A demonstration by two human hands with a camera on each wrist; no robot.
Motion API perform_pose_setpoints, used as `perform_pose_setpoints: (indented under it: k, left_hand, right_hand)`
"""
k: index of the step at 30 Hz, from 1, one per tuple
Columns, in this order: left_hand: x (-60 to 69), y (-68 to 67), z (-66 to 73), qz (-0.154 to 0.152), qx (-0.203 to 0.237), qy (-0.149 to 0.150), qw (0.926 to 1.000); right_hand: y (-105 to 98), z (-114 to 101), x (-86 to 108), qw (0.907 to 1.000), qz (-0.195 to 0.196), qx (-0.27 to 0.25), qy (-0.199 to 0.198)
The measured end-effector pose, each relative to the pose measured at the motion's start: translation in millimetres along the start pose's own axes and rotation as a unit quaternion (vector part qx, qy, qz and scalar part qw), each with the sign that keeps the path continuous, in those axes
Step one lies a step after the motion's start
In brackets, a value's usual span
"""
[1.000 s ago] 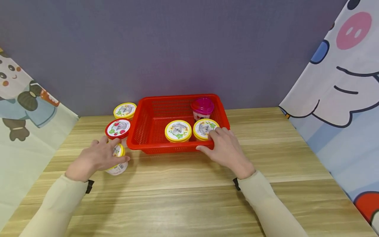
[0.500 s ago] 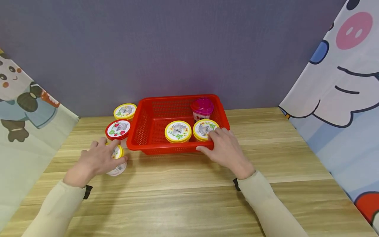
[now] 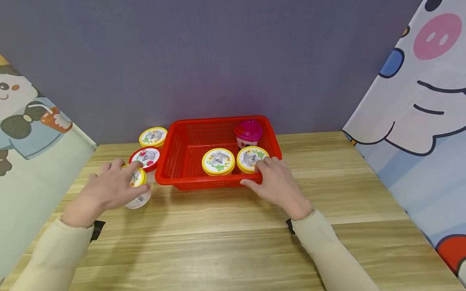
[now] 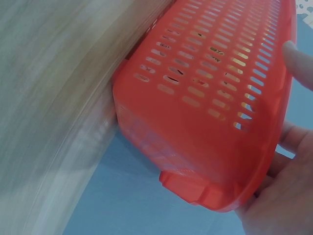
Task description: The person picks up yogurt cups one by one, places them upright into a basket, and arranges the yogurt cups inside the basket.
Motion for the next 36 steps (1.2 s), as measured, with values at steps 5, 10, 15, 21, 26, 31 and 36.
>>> perform_pose_setpoints:
  k: [5, 10, 15, 21, 26, 31, 36]
  left_hand:
    - [-1.3, -16.4, 3.6, 0.007, -0.003, 0.005, 1.0]
    - [-4.5, -33.1, 7.4, 0.015, -0.011, 0.013, 0.9997]
    - [-7.4, -47.3, 13.9, 0.025, -0.016, 0.01, 0.9995]
    - [-12.5, -61.9, 21.6, 0.021, -0.018, 0.013, 0.9995]
    - [-17.8, -72.6, 29.4, 0.022, -0.013, 0.017, 0.9995]
    - [-26.0, -82.6, 39.8, 0.009, -0.023, 0.021, 0.9995]
    - [-35.2, -90.5, 47.9, 0.002, -0.028, 0.032, 0.9991]
  right_hand:
    - [0.4, -0.4, -0.2, 1.0, -0.003, -0.002, 0.001]
    - [0.5, -0.6, -0.3, 1.0, 0.0, -0.002, -0.001]
    - [0.4, -0.6, -0.3, 0.9999, 0.008, 0.001, -0.006]
    - [-0.6, -1.3, -0.1, 0.9999, 0.012, 0.002, -0.009]
    - [-1.3, -1.4, 0.0, 0.9999, 0.01, 0.005, -0.008]
    - [-2.4, -0.8, 0.5, 0.9999, 0.01, 0.005, -0.009]
    - [-3.7, -1.7, 1.3, 0.9998, 0.015, 0.004, -0.014]
Point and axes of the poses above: each hand's wrist, its own x-axis away from the middle knuckle, its own y-axis out of the palm, z = x × y, the point moved 3 cm from there along -x, towards the middle knuckle, and after that the axes turned 5 degrees about x, right-handed, at the moved point
